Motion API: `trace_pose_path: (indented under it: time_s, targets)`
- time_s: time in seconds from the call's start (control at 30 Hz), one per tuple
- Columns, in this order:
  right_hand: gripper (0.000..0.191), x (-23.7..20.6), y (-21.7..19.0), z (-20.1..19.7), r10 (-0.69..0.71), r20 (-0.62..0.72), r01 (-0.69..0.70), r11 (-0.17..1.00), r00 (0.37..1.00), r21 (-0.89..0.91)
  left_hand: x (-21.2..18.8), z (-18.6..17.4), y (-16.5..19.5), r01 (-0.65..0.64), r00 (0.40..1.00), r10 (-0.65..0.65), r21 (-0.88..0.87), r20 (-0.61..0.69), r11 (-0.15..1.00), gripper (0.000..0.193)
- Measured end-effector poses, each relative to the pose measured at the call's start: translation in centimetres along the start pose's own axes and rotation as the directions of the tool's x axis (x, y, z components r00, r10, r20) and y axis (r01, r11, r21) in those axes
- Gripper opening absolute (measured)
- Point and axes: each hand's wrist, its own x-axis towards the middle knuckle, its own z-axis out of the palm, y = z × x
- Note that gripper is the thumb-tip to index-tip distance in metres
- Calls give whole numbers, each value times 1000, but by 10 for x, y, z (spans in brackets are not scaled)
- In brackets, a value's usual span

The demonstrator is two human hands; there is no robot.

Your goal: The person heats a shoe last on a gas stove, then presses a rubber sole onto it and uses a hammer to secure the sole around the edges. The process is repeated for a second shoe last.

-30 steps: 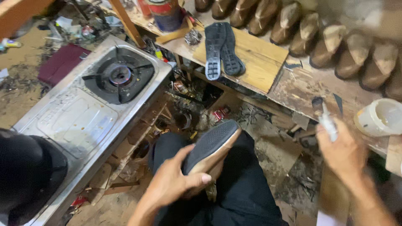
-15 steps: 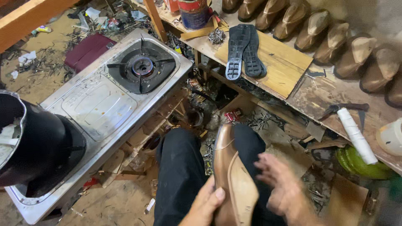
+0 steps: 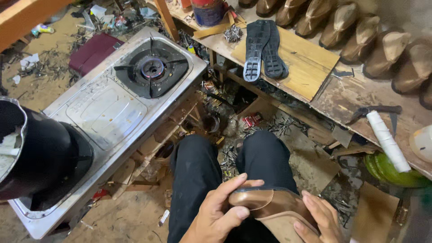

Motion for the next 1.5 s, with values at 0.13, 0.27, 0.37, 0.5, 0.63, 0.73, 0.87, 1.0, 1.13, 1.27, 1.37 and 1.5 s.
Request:
trace_pose_path:
  time_s: [0.13,0.27,0.37,0.5,0.63,0.73,0.87,1.0,1.13,1.27,1.37,1.5]
  targets:
    - [36,-5,-10,2,38,29,-37,999,999,-12,-7,-7,-13,-124,991,118,104,66,987,42]
    - [34,7,-29,0,231,36,-232,972,972,34,-13,-21,-22,-66,997,68,89,-23,994,39]
    - [21,18,-37,-2,146,-44,-149,985,988,-85,-11,-33,-29,42,995,-54,-140,-82,989,42]
    - [22,26,-45,-8,137,-27,-140,972,990,-188,-11,-43,-35,40,998,-50,-269,-29,962,39]
    - [25,27,-48,-14,170,48,-162,977,984,-137,-16,-50,-29,73,996,-65,-139,65,988,45]
    - [26,25,-46,-16,142,51,-138,987,988,-84,-16,-48,-19,97,991,-89,-84,99,992,53]
    - [27,18,-44,-10,83,74,-84,996,994,19,-13,-41,-2,-56,986,39,95,164,994,52]
    - [27,10,-47,3,154,-20,-148,971,988,186,-9,-37,15,-326,929,221,376,296,867,38]
    - [25,8,-50,5,114,-13,-111,983,993,143,-11,-37,26,-330,923,197,413,331,849,43]
    - [25,11,-59,-8,106,54,-102,992,993,-80,-24,-33,20,-84,987,50,225,152,971,75]
    - [19,13,-62,-14,170,62,-166,984,984,-70,-29,-34,9,7,997,-16,121,76,993,85]
    - [30,16,-52,-13,221,124,-230,971,967,67,-22,-36,-7,109,994,-111,-59,-26,992,76]
